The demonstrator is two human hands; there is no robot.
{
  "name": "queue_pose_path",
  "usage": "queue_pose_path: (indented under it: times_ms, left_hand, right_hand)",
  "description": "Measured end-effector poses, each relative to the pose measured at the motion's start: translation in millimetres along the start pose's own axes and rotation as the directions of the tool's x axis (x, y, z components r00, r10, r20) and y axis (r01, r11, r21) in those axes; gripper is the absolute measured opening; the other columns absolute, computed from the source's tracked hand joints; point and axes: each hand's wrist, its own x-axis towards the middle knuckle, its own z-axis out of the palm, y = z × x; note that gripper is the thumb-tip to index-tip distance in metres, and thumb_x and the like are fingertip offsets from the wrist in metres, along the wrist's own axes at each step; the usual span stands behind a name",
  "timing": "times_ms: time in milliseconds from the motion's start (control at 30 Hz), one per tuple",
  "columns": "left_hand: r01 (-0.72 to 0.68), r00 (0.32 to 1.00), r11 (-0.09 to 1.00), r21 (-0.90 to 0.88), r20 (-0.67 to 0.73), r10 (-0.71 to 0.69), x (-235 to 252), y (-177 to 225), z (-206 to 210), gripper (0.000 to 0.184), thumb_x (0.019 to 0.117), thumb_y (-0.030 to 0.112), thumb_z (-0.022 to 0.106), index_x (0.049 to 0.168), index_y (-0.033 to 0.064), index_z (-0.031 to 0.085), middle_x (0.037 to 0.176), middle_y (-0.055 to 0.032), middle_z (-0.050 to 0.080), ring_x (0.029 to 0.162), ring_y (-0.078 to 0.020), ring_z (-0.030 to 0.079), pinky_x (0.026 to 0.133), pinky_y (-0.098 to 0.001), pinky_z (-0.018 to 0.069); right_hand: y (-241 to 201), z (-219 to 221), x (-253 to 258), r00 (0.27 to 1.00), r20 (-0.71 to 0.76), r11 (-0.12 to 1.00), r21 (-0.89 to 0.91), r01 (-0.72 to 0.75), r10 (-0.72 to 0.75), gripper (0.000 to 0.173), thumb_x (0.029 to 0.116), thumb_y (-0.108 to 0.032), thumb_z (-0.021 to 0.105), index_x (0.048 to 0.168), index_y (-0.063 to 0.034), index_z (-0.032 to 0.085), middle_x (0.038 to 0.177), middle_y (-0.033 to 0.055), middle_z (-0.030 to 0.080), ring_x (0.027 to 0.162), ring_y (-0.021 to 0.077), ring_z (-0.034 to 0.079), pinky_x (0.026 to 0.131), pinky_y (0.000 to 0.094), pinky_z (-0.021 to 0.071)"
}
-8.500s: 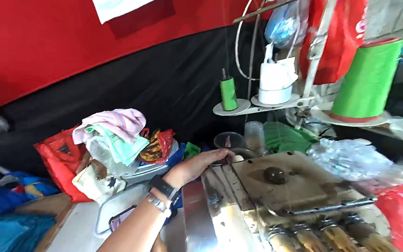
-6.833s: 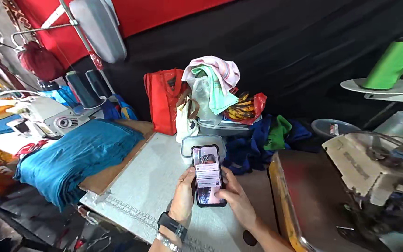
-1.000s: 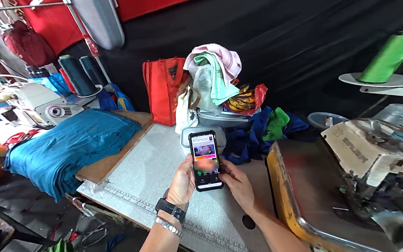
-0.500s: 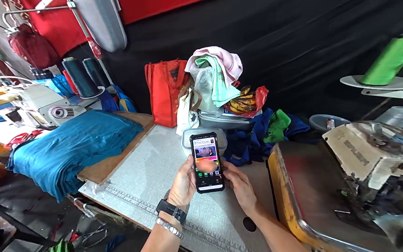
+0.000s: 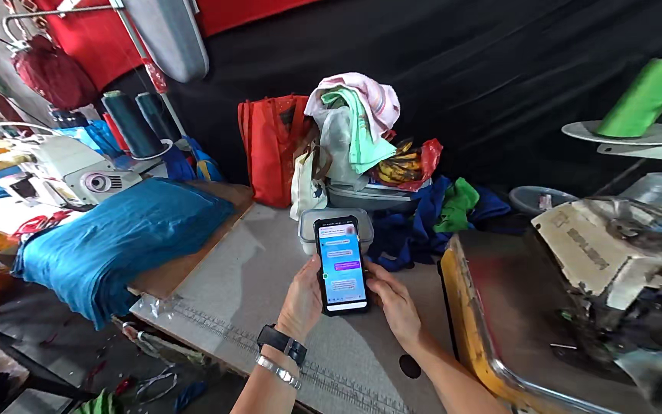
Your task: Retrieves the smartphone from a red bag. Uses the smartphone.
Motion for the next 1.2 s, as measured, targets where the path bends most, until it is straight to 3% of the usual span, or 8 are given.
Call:
queue_pose_path:
  times_ms: [133, 300, 567, 1200]
  left_hand:
    - [0.007, 1.000, 0.998, -0.056, 0.014, -0.006, -0.2, -0.5, -0.4, 0.053, 0.1128, 0.038, 0.018, 0.136, 0.0057, 0.054, 0.111, -0.0153, 0.073, 0.099, -0.0226, 0.073, 0.087, -0.0366, 0.0604]
    - [0.027, 0.999, 0.997, -0.066, 0.028, -0.025, 0.7, -1.2, -1.9, 0.054, 0.1127, 0.039, 0.018, 0.135, 0.0048, 0.055, 0.111, -0.0164, 0.073, 0.098, -0.0232, 0.073, 0.086, -0.0369, 0.0607]
    - [0.011, 0.999, 0.998, -0.068, 0.031, -0.009, -0.2, -1.0, -0.7, 0.052, 0.1129, 0.038, 0.019, 0.134, 0.0067, 0.055, 0.110, -0.0144, 0.073, 0.097, -0.0210, 0.073, 0.085, -0.0346, 0.0606]
    - [0.019, 0.999, 0.994, -0.107, 0.029, -0.016, 1.2, -0.4, -0.2, 0.049, 0.1132, 0.033, 0.022, 0.137, 0.0045, 0.053, 0.113, -0.0174, 0.072, 0.101, -0.0246, 0.073, 0.089, -0.0382, 0.0600]
  right_hand:
    - [3.3, -0.6, 1.4, 1.000, 0.012, 0.999, 0.029, 0.019, -0.019, 0.040, 0.1021, -0.011, 0.039, 0.135, -0.0009, 0.061, 0.112, 0.0083, 0.071, 0.098, 0.0103, 0.068, 0.087, 0.0285, 0.0564]
    - [1.7, 0.4, 0.3, 0.999, -0.012, 0.999, 0.013, 0.030, -0.030, 0.039, 0.1022, -0.010, 0.039, 0.133, -0.0006, 0.062, 0.107, 0.0065, 0.071, 0.092, 0.0077, 0.067, 0.079, 0.0246, 0.0550]
    - [1.9, 0.4, 0.1, 0.999, -0.017, 0.999, -0.004, 0.040, -0.041, 0.037, 0.1026, -0.008, 0.042, 0.133, -0.0004, 0.062, 0.108, 0.0064, 0.072, 0.093, 0.0075, 0.068, 0.082, 0.0248, 0.0559]
    - [2.9, -1.8, 2.4, 0.997, -0.001, 0.997, -0.018, 0.073, -0.073, 0.034, 0.1015, -0.010, 0.045, 0.129, -0.0016, 0.063, 0.106, 0.0054, 0.072, 0.095, 0.0084, 0.069, 0.083, 0.0253, 0.0565]
